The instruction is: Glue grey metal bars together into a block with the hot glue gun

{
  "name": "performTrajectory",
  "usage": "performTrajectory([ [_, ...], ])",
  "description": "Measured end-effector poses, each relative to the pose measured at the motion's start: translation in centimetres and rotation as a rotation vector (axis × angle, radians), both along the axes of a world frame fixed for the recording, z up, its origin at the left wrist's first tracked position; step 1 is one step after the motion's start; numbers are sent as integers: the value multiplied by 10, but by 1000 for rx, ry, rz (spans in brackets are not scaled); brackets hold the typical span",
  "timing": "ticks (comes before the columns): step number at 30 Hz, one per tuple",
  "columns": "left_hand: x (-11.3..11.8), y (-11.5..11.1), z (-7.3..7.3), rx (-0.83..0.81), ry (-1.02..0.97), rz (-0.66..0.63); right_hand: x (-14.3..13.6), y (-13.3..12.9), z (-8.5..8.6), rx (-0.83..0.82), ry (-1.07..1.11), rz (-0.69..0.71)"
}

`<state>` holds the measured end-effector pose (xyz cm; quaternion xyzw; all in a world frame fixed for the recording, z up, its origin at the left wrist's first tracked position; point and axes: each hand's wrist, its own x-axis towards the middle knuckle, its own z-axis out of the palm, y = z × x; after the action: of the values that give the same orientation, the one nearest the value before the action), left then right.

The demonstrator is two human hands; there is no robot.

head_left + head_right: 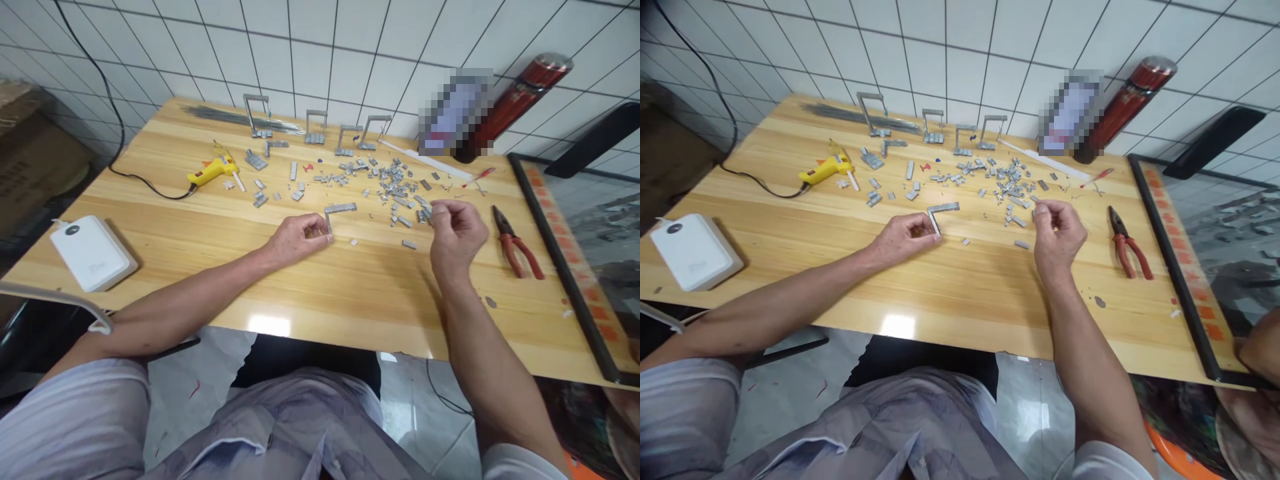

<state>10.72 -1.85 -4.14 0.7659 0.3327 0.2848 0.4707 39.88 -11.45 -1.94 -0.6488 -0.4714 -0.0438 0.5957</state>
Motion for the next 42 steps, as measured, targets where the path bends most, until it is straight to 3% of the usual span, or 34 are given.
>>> performTrajectory([
  [4, 2, 1, 3, -23, -32, -7, -34, -4, -4, -107, -228, 186],
  [10, 4, -10, 4, 93, -13, -42, -75, -11, -17, -163, -437, 514],
  [17, 0, -26, -1, 400, 38, -137, -88, -25, -11, -273, -494, 611],
  [28, 3, -28, -4, 423, 131, -300, -95, -27, -6, -204, -532, 603],
  [32, 0, -27, -5, 384, 111, -307, -74, -31, 10, -319, -470, 475],
  [37, -3, -25, -9, 332, 50, -298, -1, -53, 36, -683, -342, 96],
  [42, -2, -25, -8, 256, 34, -258, 72, -65, 26, -827, -326, -170],
])
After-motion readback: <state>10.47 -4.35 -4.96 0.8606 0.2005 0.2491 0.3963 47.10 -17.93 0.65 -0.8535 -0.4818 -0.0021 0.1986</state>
